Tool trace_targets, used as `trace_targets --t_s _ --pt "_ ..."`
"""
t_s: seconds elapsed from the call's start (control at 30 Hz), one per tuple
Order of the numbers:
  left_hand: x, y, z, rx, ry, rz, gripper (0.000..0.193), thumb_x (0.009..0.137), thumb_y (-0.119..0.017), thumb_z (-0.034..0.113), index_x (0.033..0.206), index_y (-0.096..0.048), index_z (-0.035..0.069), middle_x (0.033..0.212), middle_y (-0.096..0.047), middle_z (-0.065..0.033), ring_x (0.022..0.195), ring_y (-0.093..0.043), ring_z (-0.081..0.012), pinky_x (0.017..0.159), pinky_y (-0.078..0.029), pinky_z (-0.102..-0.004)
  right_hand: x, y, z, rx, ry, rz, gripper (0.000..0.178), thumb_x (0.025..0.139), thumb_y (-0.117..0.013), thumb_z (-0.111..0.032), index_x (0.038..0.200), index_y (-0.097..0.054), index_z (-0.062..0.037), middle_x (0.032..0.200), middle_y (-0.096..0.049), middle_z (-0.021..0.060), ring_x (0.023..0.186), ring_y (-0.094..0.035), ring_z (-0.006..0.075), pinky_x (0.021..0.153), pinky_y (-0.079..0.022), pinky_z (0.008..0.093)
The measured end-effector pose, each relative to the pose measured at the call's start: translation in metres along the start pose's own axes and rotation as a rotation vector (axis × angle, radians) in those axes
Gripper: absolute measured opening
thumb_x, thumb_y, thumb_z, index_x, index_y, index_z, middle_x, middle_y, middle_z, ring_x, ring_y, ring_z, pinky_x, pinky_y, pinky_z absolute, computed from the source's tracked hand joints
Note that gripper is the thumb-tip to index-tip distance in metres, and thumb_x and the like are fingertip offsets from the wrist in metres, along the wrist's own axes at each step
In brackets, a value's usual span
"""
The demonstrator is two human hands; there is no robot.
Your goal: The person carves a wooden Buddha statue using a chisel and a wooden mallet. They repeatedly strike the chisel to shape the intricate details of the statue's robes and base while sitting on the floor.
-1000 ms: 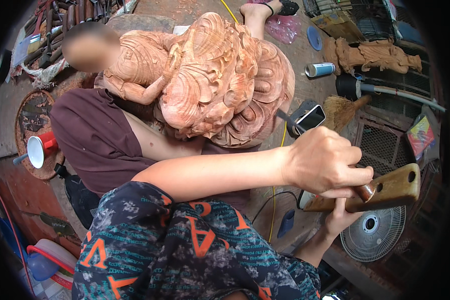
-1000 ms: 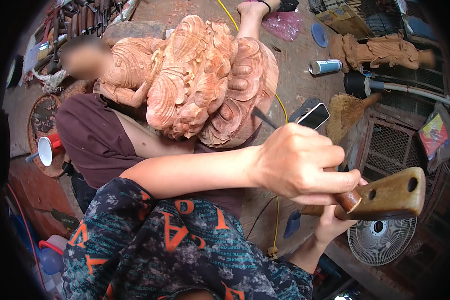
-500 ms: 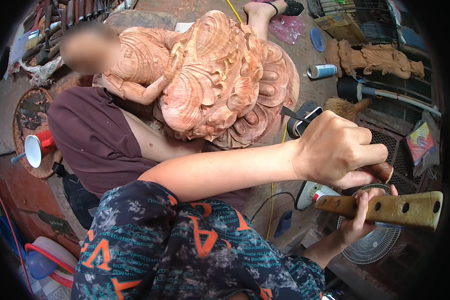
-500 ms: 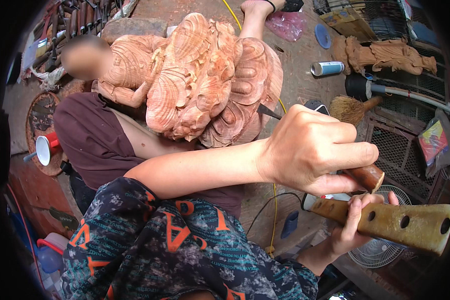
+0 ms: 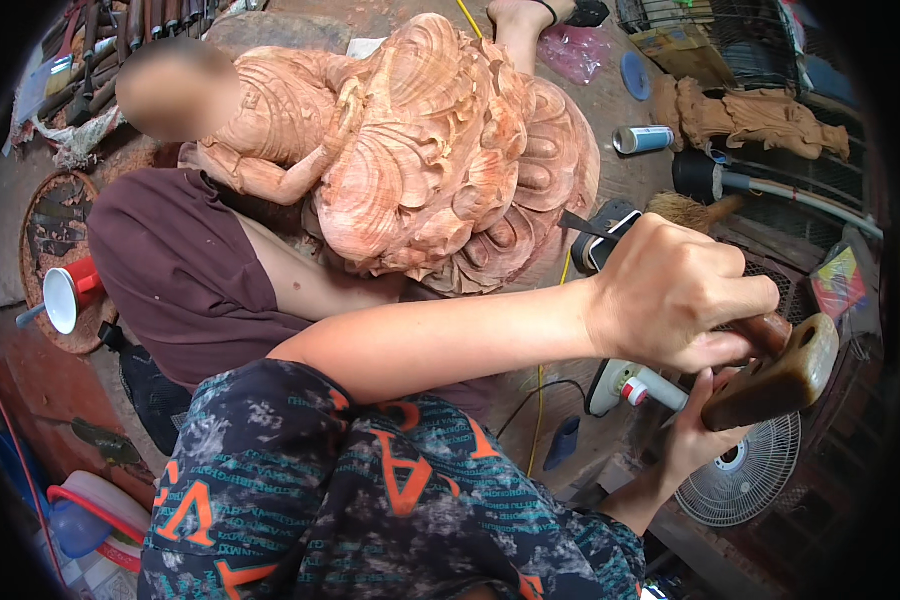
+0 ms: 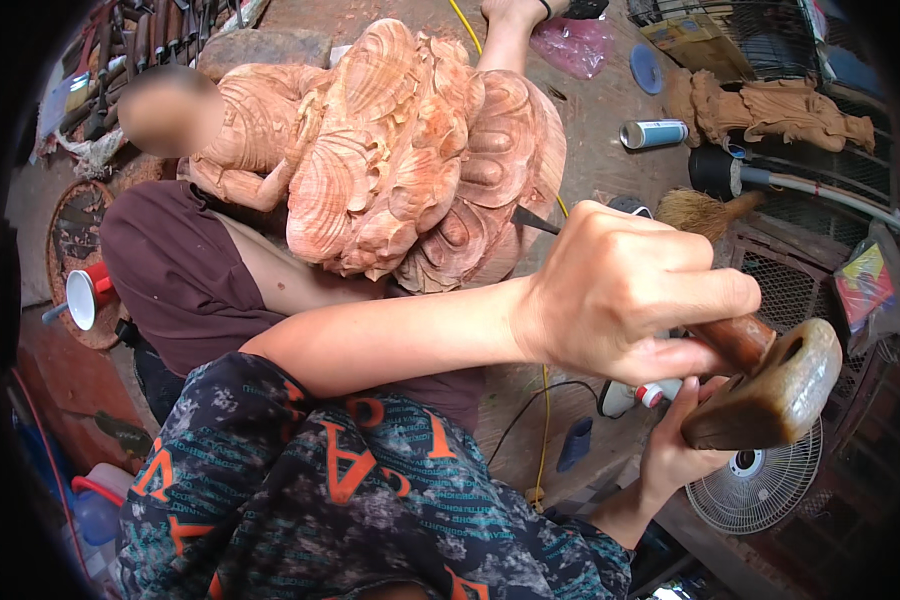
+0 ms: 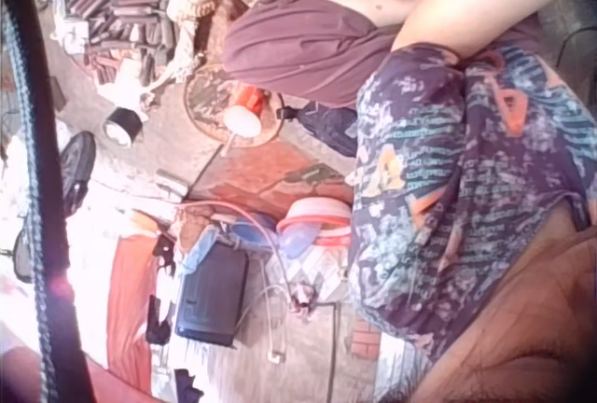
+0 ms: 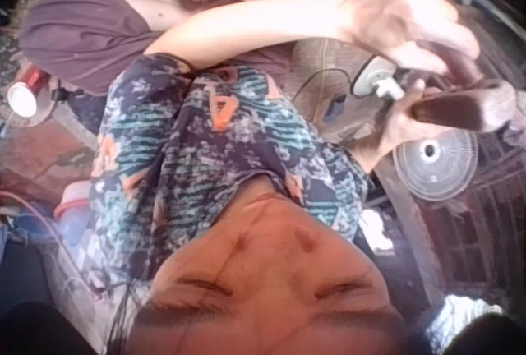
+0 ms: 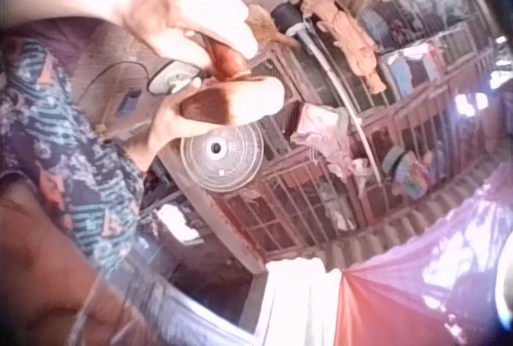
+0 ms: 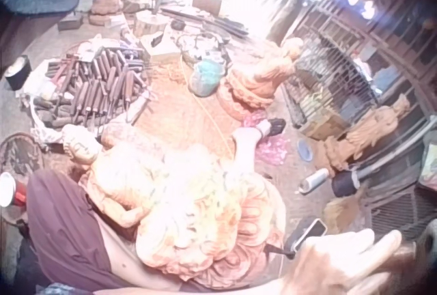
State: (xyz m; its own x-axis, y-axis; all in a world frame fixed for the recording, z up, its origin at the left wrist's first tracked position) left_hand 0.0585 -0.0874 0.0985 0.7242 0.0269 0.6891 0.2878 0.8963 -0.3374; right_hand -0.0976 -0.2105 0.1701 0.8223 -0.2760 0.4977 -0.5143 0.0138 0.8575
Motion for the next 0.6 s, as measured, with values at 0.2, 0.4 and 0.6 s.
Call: trace_targets --t_s 0.2,0.4,0.6 --pt "0.0 -0.004 -0.002 0.019 0.018 0.005 0.028 0.063 -0.072 0.025 0.088 -0.063 0.017 0.06 -0.05 -0.0013 0.054 -0.059 -0.0206 0.043 -0.044 -0.0339 0.006 0.001 -0.001 0.105 -0.078 -0.024 0.038 0.084 -0.065 0.003 0.117 -0.046 0.0078 0.085 -0.052 0.005 0.079 -0.051 0.0151 0.09 -0.04 0.0316" --pt "0.0 -0.003 -0.004 0.02 0.035 0.017 0.025 0.064 -0.072 0.024 0.086 -0.064 0.017 0.06 -0.053 -0.0012 0.055 -0.06 -0.0206 0.044 -0.046 -0.0337 0.01 0.001 -0.001 0.28 -0.162 -0.033 0.048 0.084 -0.061 0.007 0.127 -0.039 0.0053 0.089 -0.05 0.004 0.085 -0.047 0.0111 0.085 -0.039 0.0269" --pt "-0.002 -0.005 -0.002 0.033 -0.013 0.053 0.026 0.065 -0.073 0.026 0.087 -0.064 0.017 0.059 -0.051 -0.0004 0.052 -0.058 -0.0194 0.043 -0.044 -0.0335 0.001 -0.007 -0.004 0.276 -0.164 -0.059 0.042 0.083 -0.062 0.009 0.121 -0.044 0.0056 0.086 -0.05 0.0024 0.079 -0.049 0.0113 0.082 -0.04 0.0248"
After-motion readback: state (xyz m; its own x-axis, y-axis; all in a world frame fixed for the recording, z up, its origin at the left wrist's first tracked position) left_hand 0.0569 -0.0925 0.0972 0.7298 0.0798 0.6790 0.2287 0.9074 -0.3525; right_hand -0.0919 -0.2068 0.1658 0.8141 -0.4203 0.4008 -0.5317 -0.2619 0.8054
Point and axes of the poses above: each hand's wrist, its own x-axis towards the middle knuckle, its own y-axis out of the back of the hand, z = x × y, the point moved 5 cm from there along x, towards the middle knuckle
